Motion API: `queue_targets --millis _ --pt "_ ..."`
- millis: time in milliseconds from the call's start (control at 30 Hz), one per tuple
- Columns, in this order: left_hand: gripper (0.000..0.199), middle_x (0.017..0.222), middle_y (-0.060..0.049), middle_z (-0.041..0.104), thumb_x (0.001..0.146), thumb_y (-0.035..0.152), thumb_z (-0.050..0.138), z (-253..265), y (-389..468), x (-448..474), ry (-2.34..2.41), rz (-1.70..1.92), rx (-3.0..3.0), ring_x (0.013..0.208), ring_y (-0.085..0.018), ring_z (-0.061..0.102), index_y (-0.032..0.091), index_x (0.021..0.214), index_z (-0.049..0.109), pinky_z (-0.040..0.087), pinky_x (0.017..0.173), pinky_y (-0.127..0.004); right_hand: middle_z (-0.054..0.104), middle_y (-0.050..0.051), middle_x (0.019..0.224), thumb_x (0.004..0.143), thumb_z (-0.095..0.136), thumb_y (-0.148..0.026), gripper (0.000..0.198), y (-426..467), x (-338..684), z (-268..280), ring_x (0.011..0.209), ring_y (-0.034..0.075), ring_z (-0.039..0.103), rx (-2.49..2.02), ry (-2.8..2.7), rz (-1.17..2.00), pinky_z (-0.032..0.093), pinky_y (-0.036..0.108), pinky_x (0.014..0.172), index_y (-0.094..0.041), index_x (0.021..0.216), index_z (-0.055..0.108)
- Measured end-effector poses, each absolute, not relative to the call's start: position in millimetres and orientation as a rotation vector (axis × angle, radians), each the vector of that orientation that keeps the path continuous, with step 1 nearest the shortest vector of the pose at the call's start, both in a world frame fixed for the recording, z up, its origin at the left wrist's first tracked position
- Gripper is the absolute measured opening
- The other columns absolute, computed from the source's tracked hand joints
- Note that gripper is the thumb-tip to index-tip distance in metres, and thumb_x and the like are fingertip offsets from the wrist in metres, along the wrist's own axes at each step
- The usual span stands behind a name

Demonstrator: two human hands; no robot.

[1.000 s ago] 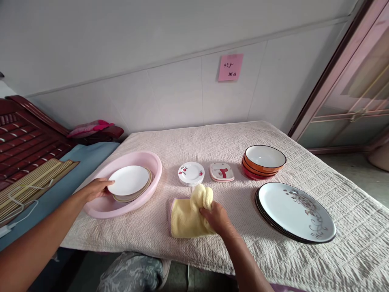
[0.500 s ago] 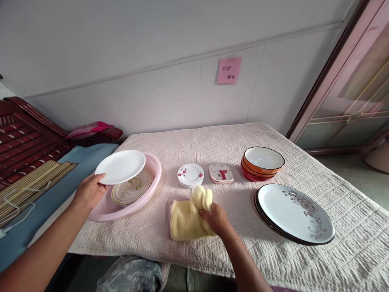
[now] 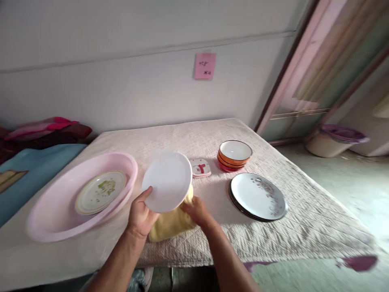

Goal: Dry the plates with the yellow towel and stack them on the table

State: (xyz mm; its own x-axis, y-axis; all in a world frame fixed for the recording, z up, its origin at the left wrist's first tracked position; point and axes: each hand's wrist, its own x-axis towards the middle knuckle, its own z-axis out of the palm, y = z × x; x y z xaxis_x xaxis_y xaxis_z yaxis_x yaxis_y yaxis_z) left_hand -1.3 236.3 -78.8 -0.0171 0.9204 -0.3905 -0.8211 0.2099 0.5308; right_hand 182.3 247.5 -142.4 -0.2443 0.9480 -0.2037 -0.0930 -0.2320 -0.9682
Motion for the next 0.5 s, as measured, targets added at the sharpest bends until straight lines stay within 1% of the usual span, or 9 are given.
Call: queue_targets --millis 100,200,333,433,500 --pt "0.046 0.115 -0.012 0.072 0.082 0.022 0.063 -98 238 -7 0.863 1.399 0.153 0.110 -0.029 0.065 0.018 0.128 0.060 0.051 0.098 -0.045 0.071 0.004 0.071 0.067 0.075 -0.034 0.026 245 184 -129 0.079 0.025 0.067 -1.028 -0.947 1.776 0.053 0.039 0.076 -0.016 0.085 0.070" --pt "0.045 0.111 -0.010 0.073 0.082 0.021 0.063 -101 236 -16 1.005 1.409 0.148 0.108 -0.028 0.066 0.020 0.127 0.062 0.053 0.096 -0.044 0.072 0.005 0.075 0.065 0.078 -0.031 0.033 246 185 -113 0.078 0.025 0.069 -0.923 -0.737 1.869 0.054 0.038 0.077 -0.014 0.090 0.069" --pt "0.042 0.105 -0.006 0.075 0.080 0.020 0.064 -85 234 -23 1.178 1.445 0.170 0.106 -0.027 0.067 0.024 0.122 0.065 0.055 0.093 -0.042 0.071 0.005 0.072 0.061 0.079 -0.030 0.034 249 188 -93 0.074 0.024 0.070 -0.911 -0.519 1.875 0.056 0.036 0.073 -0.014 0.088 0.065" --pt "0.038 0.103 -0.004 0.075 0.082 0.023 0.061 -68 232 -22 1.237 1.480 0.169 0.108 -0.027 0.066 0.027 0.120 0.066 0.056 0.092 -0.042 0.070 0.006 0.069 0.061 0.077 -0.032 0.033 249 193 -82 0.075 0.026 0.071 -0.912 -0.449 1.873 0.057 0.036 0.070 -0.015 0.085 0.063" --pt "0.039 0.104 -0.005 0.075 0.083 0.026 0.059 -59 230 -21 1.236 1.479 0.195 0.109 -0.027 0.066 0.027 0.122 0.064 0.055 0.093 -0.043 0.071 0.007 0.071 0.063 0.074 -0.034 0.032 248 197 -79 0.079 0.027 0.071 -0.912 -0.476 1.871 0.057 0.036 0.070 -0.015 0.087 0.062"
